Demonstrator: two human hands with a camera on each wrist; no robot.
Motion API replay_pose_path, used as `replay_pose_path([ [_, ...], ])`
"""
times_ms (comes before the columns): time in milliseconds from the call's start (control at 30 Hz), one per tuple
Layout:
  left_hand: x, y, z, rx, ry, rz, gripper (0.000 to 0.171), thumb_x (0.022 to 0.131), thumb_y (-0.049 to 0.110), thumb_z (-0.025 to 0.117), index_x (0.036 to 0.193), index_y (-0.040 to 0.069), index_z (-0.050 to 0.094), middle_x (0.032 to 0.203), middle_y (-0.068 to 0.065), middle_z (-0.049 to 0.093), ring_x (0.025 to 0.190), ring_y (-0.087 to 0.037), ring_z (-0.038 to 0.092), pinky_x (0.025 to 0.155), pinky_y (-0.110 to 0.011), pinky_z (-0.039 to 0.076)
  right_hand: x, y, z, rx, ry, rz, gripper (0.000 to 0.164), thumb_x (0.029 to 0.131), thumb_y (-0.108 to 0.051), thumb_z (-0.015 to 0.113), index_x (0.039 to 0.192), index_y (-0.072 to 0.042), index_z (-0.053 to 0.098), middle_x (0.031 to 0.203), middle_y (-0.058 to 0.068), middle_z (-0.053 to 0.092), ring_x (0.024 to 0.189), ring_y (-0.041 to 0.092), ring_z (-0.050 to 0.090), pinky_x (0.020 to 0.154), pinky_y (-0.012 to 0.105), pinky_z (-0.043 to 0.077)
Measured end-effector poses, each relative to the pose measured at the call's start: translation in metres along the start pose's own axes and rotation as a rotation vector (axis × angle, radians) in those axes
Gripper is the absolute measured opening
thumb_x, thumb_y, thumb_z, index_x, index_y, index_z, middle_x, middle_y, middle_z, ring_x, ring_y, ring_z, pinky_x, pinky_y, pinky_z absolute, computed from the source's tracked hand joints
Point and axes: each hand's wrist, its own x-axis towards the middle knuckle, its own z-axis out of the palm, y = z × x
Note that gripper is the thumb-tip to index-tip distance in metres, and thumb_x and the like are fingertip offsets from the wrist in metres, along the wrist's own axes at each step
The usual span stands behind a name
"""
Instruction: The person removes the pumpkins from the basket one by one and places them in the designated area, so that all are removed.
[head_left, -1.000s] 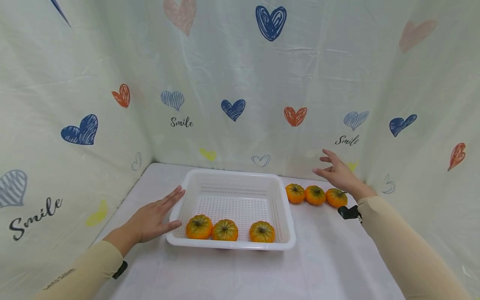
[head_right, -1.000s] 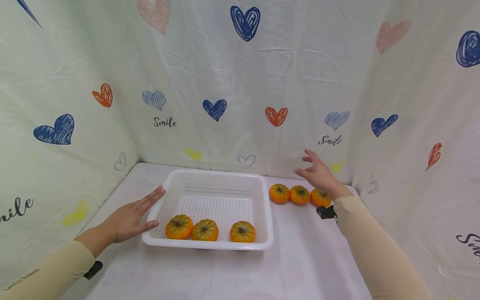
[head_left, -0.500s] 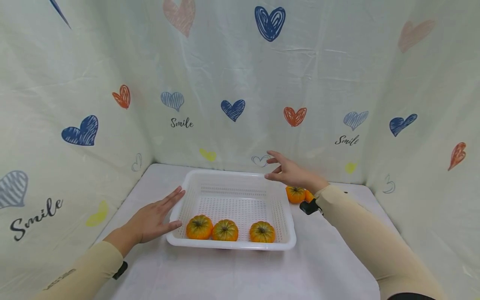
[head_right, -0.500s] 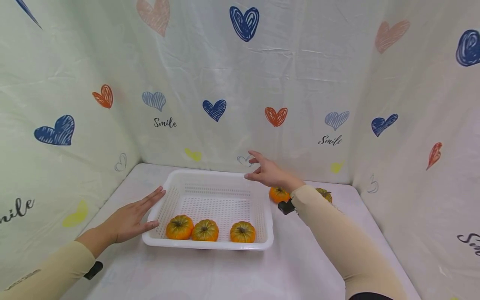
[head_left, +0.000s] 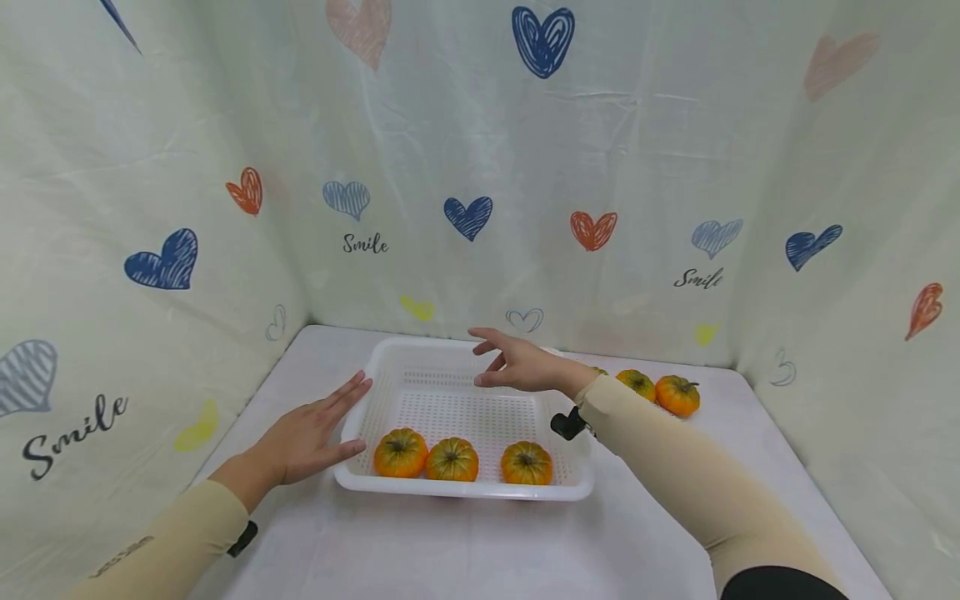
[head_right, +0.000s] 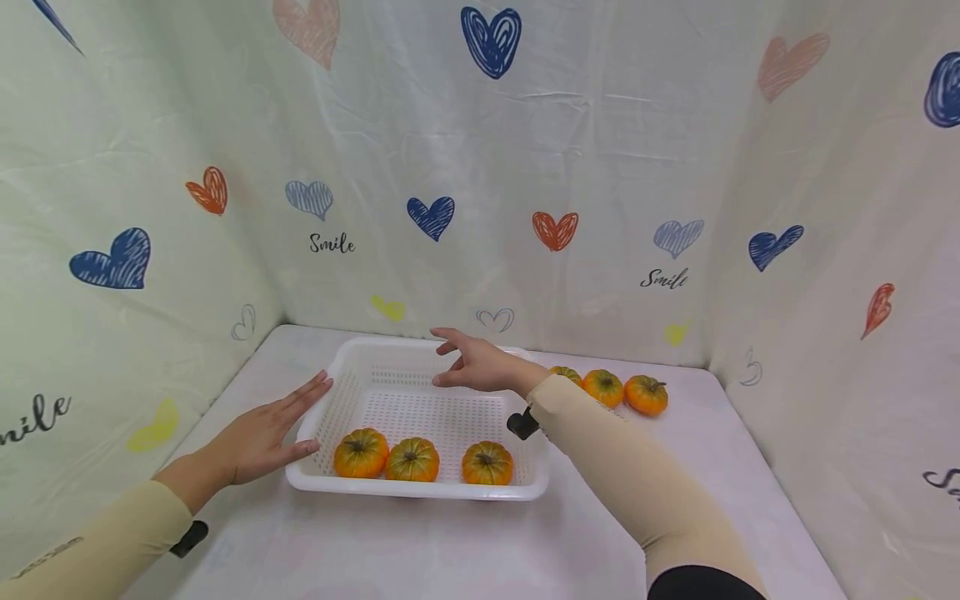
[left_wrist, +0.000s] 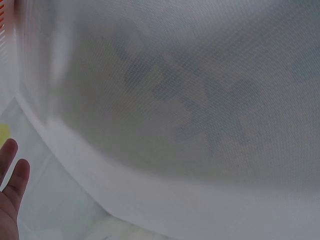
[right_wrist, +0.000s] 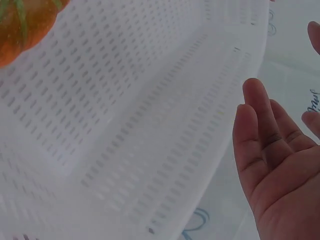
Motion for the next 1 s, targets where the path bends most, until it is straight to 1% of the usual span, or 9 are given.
replay_pose_path([
  [300,0.0,0.002,0.0,0.018,0.002,-0.003,0.086,0.093,0.056,0.056,0.161,0.021,0.017,0.166,-0.005,0.015,0.132,-0.036,0.049,0.097,-0.063,0.044,0.012,0.01,0.03,0.006,-0.112,0.022,0.083,0.089,-0.034,0.077,0.156,-0.031,0.029,0.144,0.004,0.05,0.108,0.014,0.062,0.087,0.033,0.055],
  [400,0.0,0.002,0.001,0.016,0.003,-0.004,0.086,0.094,0.056,0.056,0.161,0.021,0.017,0.166,-0.005,0.015,0.131,-0.036,0.05,0.098,-0.062,0.044,0.013,0.014,0.038,-0.008,-0.158,0.022,0.083,0.088,-0.034,0.078,0.156,-0.029,0.031,0.144,0.007,0.051,0.107,0.014,0.062,0.087,0.033,0.055],
  [467,0.0,0.002,0.001,0.017,0.004,-0.004,0.085,0.094,0.055,0.056,0.161,0.021,0.017,0.166,-0.005,0.015,0.131,-0.036,0.05,0.097,-0.062,0.044,0.014,0.016,0.041,-0.009,-0.187,0.023,0.082,0.087,-0.033,0.078,0.155,-0.027,0.033,0.144,0.01,0.051,0.108,0.015,0.062,0.087,0.034,0.055],
  [567,0.0,0.002,0.001,0.018,0.005,-0.004,0.085,0.094,0.055,0.056,0.161,0.021,0.017,0.166,-0.006,0.016,0.131,-0.036,0.05,0.097,-0.062,0.045,0.013,0.018,0.046,-0.021,-0.227,0.033,0.082,0.087,-0.034,0.079,0.155,-0.026,0.034,0.145,0.012,0.05,0.109,0.016,0.061,0.089,0.034,0.054],
  [767,0.0,0.002,0.0,0.015,-0.001,-0.009,0.085,0.094,0.056,0.055,0.161,0.021,0.017,0.166,-0.005,0.015,0.13,-0.037,0.05,0.097,-0.062,0.044,0.009,0.02,0.054,-0.008,-0.316,0.052,0.081,0.086,-0.031,0.079,0.155,-0.021,0.035,0.144,0.01,0.05,0.112,0.017,0.059,0.09,0.033,0.053],
  [900,0.0,0.002,0.0,0.007,-0.004,-0.012,0.085,0.094,0.056,0.055,0.161,0.02,0.018,0.166,-0.005,0.015,0.13,-0.037,0.051,0.098,-0.063,0.044,0.006,0.021,0.058,0.017,-0.361,0.067,0.081,0.085,-0.028,0.08,0.154,-0.021,0.038,0.142,0.007,0.051,0.115,0.021,0.058,0.088,0.032,0.053],
  [1000,0.0,0.002,0.0,0.002,-0.004,-0.012,0.085,0.094,0.056,0.055,0.161,0.021,0.018,0.166,-0.005,0.015,0.13,-0.038,0.05,0.098,-0.063,0.044,0.006,0.023,0.062,0.018,-0.387,0.087,0.082,0.083,-0.028,0.082,0.152,-0.023,0.04,0.14,0.004,0.051,0.115,0.021,0.057,0.088,0.031,0.054],
])
